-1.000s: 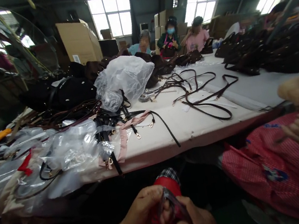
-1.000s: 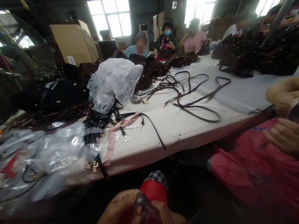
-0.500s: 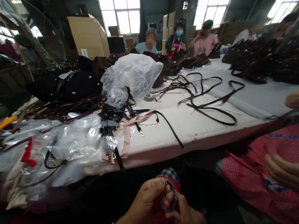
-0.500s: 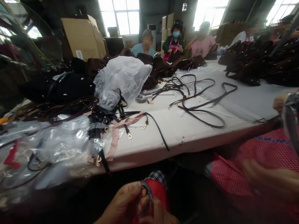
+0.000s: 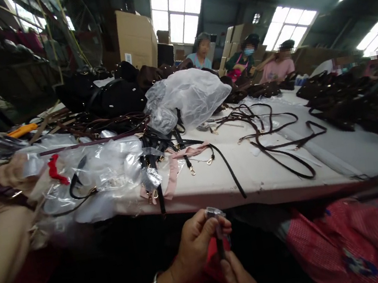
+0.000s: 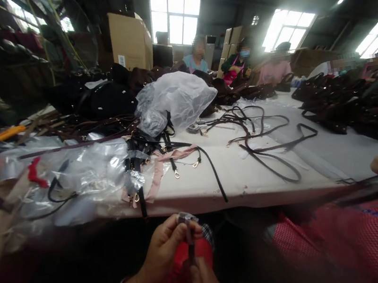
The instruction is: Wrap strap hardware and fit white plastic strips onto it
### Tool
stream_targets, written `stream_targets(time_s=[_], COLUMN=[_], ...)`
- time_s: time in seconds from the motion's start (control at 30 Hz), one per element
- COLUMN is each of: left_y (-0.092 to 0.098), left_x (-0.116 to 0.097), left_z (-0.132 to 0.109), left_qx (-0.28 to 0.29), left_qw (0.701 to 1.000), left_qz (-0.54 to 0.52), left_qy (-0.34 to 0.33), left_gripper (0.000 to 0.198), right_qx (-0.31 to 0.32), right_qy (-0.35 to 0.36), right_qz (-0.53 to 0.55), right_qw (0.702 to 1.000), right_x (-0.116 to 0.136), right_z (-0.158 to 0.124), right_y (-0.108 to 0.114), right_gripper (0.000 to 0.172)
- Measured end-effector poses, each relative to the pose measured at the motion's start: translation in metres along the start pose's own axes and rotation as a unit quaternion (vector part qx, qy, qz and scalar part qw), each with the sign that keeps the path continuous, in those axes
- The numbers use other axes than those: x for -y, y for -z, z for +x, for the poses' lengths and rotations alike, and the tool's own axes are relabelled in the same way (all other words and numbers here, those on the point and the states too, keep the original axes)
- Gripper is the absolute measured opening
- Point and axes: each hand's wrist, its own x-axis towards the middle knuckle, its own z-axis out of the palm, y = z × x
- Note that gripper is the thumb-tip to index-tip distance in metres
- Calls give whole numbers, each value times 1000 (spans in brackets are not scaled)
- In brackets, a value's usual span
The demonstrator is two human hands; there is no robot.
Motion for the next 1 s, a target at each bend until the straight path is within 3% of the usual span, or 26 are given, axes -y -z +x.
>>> stream_targets(time_s=[0.07, 0.13, 0.27, 0.33, 0.47, 0.57, 0.63, 0.7, 0.8, 0.9, 1.0], left_y=[5, 11, 24, 33, 53, 64, 67, 68, 69, 70, 68], left_x=[2, 8, 27, 34, 38, 39, 42, 45, 47, 40, 26], left_z=[1, 0, -1, 0, 2, 0, -3, -8, -15, -24, -30], left_qx=[20, 50, 131, 166, 243, 282, 281, 267, 280, 307, 310], left_qw=[992, 965, 863, 816, 752, 710, 691, 677, 673, 701, 754], left_qz=[109, 223, 417, 475, 510, 554, 587, 616, 633, 615, 569], left_qy=[-66, -129, -253, -284, -340, -331, -316, -302, -260, -189, -109], left_gripper=[31, 29, 26, 23, 19, 17, 18, 20, 22, 29, 40], right_qx=[6, 28, 109, 143, 206, 285, 311, 293, 217, 190, 207], right_qy=[-15, -31, -91, -121, -172, -203, -208, -185, -59, 53, 102], right_qz=[40, 96, 207, 236, 251, 287, 290, 226, 15, -124, -161], right_qw=[999, 995, 968, 954, 930, 892, 881, 910, 974, 972, 960], right_x=[0, 1, 7, 12, 25, 30, 31, 31, 32, 32, 29], right_z=[2, 3, 4, 5, 8, 12, 16, 20, 26, 32, 40], right_y=[4, 6, 7, 10, 27, 41, 47, 51, 54, 56, 58], right_gripper=[55, 55, 58, 62, 66, 58, 49, 42, 28, 21, 29])
